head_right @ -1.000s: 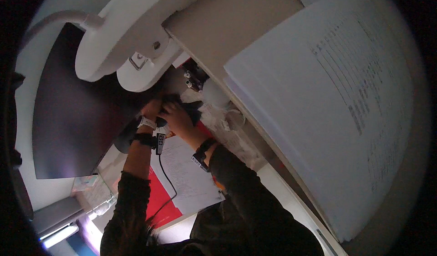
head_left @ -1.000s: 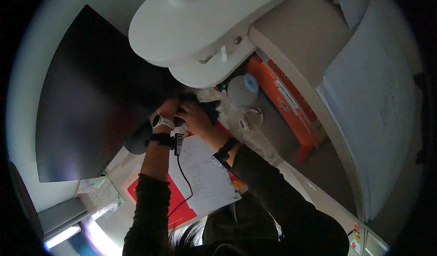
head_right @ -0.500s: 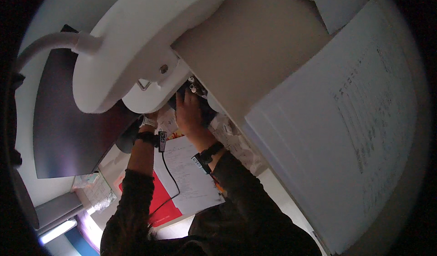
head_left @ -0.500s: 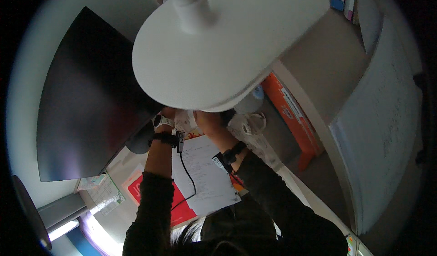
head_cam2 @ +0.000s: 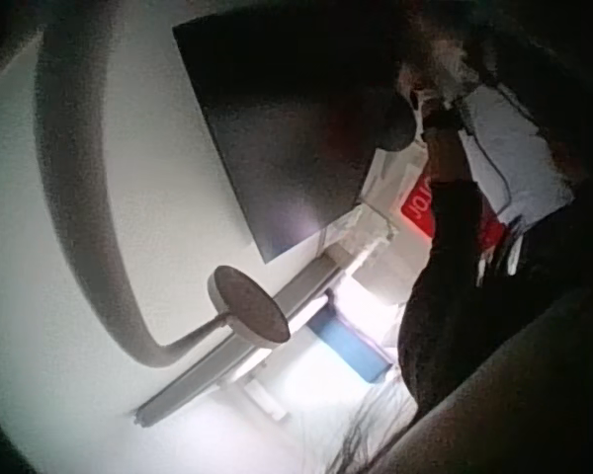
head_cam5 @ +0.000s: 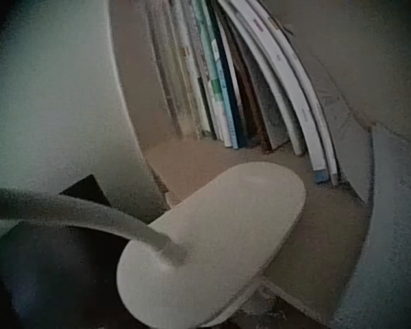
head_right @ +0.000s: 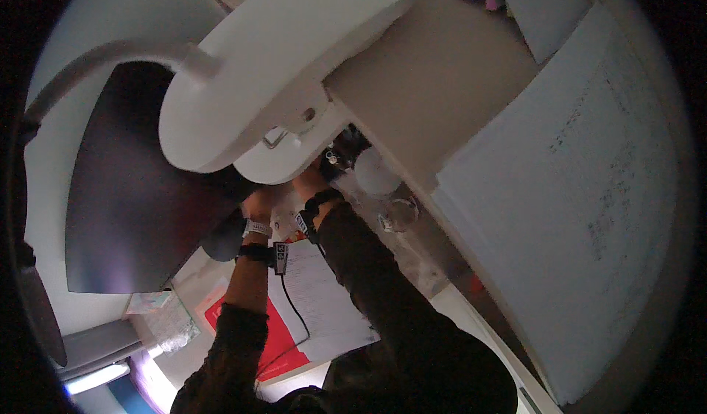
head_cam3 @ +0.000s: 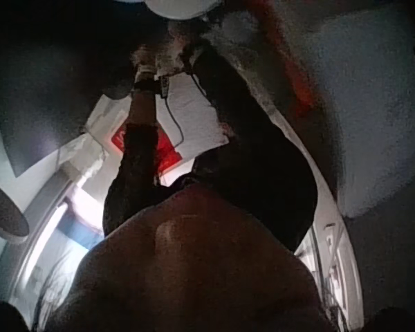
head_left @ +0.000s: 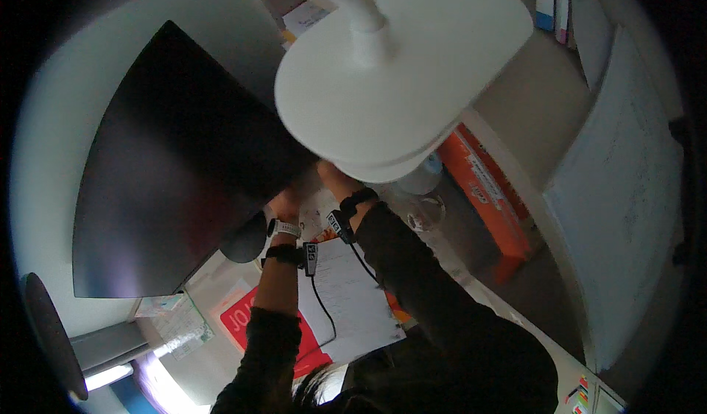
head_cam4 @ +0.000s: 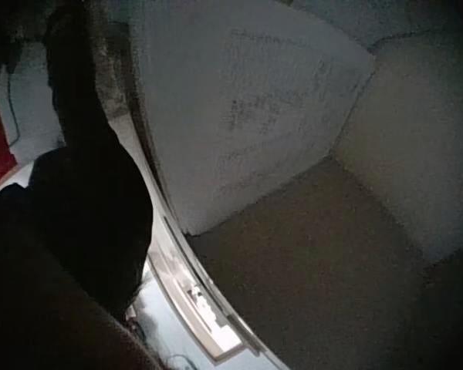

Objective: The person wipes a desk, monitor, and window sill using a dark cloth. They move items on the desk to access surfaces, then clean the monitor and desk, and finally wipe the window sill.

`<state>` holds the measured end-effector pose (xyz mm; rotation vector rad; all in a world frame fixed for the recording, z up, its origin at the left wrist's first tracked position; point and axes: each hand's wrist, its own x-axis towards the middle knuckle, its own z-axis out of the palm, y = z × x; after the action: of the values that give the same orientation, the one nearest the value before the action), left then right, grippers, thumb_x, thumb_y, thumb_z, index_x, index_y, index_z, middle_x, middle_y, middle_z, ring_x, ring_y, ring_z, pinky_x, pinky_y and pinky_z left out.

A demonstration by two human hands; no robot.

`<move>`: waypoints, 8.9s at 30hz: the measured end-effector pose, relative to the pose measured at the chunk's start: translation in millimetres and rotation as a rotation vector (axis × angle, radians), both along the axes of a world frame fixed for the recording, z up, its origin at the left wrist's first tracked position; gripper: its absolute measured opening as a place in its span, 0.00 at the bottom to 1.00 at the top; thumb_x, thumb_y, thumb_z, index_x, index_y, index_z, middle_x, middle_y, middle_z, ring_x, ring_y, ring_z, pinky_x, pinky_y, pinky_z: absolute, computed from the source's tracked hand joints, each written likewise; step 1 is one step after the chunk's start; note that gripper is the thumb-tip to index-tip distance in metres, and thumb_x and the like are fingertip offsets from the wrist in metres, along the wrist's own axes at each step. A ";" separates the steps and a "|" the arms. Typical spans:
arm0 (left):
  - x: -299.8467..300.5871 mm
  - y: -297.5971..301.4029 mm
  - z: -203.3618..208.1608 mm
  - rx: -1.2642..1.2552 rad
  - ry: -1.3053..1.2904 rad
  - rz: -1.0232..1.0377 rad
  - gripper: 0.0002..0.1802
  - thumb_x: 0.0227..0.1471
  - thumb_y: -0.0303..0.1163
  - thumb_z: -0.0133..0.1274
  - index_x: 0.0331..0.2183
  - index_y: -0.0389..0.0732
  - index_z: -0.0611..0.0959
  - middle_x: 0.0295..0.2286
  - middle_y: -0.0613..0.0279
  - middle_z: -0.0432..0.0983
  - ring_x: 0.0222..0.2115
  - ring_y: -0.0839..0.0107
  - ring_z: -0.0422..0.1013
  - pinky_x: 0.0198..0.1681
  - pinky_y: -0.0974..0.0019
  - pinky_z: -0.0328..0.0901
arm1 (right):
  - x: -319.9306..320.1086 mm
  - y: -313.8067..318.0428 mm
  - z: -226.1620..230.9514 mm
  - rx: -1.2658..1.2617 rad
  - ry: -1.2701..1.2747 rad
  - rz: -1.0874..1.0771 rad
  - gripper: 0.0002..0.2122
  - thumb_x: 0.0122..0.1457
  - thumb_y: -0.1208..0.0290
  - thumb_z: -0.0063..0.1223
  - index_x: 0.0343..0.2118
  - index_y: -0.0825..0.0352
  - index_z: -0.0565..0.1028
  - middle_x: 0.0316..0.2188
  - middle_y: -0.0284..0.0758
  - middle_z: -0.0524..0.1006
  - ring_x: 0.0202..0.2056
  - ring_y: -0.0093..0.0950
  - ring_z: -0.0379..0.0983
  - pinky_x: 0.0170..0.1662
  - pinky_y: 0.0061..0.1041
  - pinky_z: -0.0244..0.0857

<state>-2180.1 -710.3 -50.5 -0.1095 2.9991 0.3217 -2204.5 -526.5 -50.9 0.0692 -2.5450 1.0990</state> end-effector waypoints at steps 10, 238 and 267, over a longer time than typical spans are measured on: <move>18.7 8.1 0.3 0.067 0.365 -0.055 0.21 0.56 0.39 0.53 0.48 0.38 0.80 0.47 0.45 0.76 0.46 0.44 0.72 0.49 0.48 0.67 | -31.7 -9.7 -36.1 0.166 -0.009 0.027 0.25 0.62 0.58 0.47 0.61 0.58 0.67 0.61 0.46 0.64 0.64 0.44 0.56 0.65 0.47 0.47; 471.7 -285.3 107.2 1.542 0.501 1.156 0.12 0.63 0.30 0.45 0.43 0.36 0.79 0.38 0.60 0.78 0.41 0.72 0.74 0.47 0.67 0.67 | 128.7 -418.3 65.0 0.753 0.213 0.600 0.29 0.61 0.53 0.51 0.63 0.58 0.63 0.65 0.46 0.59 0.64 0.47 0.55 0.64 0.45 0.50; 462.1 -171.5 120.8 1.442 0.180 0.878 0.18 0.62 0.26 0.46 0.53 0.35 0.76 0.48 0.58 0.75 0.50 0.68 0.69 0.57 0.63 0.62 | 157.4 -345.0 63.3 0.809 0.065 0.378 0.26 0.64 0.50 0.45 0.63 0.54 0.64 0.61 0.46 0.64 0.61 0.48 0.58 0.64 0.49 0.48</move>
<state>-1717.9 -881.9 70.4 -1.1778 1.8849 2.3775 -2047.1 -871.5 12.4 0.7950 -2.8036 0.0916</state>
